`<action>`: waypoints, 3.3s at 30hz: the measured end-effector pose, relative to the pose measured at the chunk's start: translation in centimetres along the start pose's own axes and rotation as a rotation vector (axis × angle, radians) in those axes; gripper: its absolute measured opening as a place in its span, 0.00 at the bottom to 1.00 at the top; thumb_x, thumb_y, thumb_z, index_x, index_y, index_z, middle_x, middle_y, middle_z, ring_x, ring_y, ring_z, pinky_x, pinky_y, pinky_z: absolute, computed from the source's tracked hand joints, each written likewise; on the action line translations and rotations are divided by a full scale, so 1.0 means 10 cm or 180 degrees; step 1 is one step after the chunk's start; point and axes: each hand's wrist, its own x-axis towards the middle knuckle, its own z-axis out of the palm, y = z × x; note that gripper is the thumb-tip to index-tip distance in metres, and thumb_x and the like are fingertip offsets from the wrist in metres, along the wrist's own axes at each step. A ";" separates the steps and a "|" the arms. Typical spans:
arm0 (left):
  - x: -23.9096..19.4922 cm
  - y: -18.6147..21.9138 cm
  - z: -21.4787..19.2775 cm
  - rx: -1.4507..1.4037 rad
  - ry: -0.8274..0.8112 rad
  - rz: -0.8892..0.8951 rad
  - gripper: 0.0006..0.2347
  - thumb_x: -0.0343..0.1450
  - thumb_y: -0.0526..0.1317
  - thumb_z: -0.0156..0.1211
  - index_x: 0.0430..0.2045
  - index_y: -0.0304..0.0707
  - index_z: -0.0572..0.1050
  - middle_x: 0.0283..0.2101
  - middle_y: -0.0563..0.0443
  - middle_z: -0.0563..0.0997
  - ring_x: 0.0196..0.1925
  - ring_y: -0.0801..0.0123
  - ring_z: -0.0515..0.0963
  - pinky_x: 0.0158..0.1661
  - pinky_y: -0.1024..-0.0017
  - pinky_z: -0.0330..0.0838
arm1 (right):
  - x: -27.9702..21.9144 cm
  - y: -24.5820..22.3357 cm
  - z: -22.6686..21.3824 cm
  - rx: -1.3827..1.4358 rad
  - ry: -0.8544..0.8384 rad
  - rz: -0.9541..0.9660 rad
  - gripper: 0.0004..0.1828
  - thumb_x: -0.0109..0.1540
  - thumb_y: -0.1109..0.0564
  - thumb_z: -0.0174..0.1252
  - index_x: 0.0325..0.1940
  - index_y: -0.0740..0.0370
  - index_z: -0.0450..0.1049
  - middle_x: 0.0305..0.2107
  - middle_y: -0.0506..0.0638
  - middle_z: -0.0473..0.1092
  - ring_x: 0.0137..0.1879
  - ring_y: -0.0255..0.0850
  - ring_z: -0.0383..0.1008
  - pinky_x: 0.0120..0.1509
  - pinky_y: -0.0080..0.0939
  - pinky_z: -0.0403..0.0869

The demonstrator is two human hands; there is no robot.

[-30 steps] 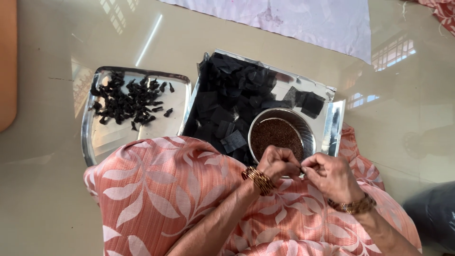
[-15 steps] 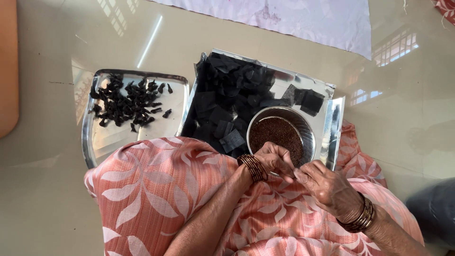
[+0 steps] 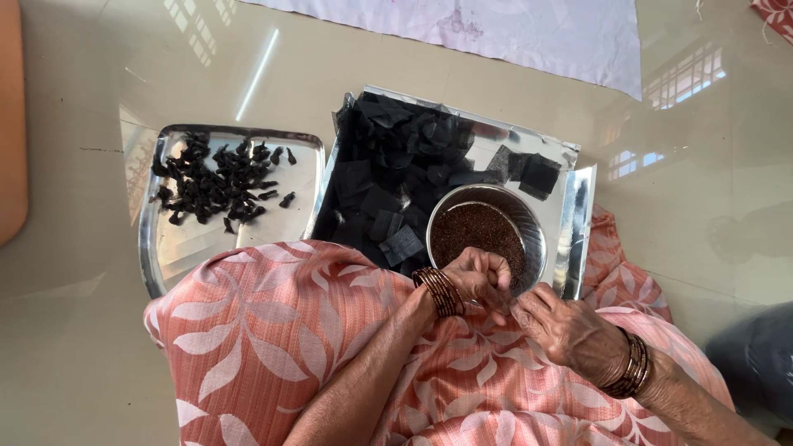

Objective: The person dips small squares of black mesh fabric into a bowl of small brown seeds and places the coated squares onto a metal tray.

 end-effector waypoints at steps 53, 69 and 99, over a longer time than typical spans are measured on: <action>-0.23 0.88 0.78 0.2526 0.0293 0.0436 0.14 0.59 0.30 0.70 0.34 0.26 0.72 0.31 0.42 0.80 0.34 0.58 0.82 0.34 0.63 0.79 | 0.13 -0.06 0.97 0.1618 0.1843 0.1587 0.05 0.51 0.58 0.60 0.29 0.61 0.73 0.25 0.50 0.68 0.32 0.45 0.73 0.25 0.46 0.70; -0.25 0.68 0.68 0.5008 0.0497 0.1266 0.10 0.59 0.31 0.69 0.30 0.27 0.76 0.29 0.40 0.78 0.33 0.52 0.79 0.32 0.57 0.76 | 0.15 0.17 1.37 0.5929 0.1512 0.3435 0.12 0.59 0.55 0.65 0.33 0.71 0.80 0.19 0.48 0.72 0.24 0.33 0.67 0.27 0.33 0.67; -0.11 0.85 0.71 0.4807 -0.0090 0.0957 0.09 0.65 0.36 0.68 0.30 0.27 0.77 0.30 0.37 0.80 0.32 0.53 0.81 0.38 0.59 0.77 | 0.06 0.48 1.43 0.2788 0.0619 0.1880 0.11 0.59 0.55 0.61 0.40 0.61 0.85 0.28 0.51 0.79 0.32 0.42 0.82 0.38 0.43 0.79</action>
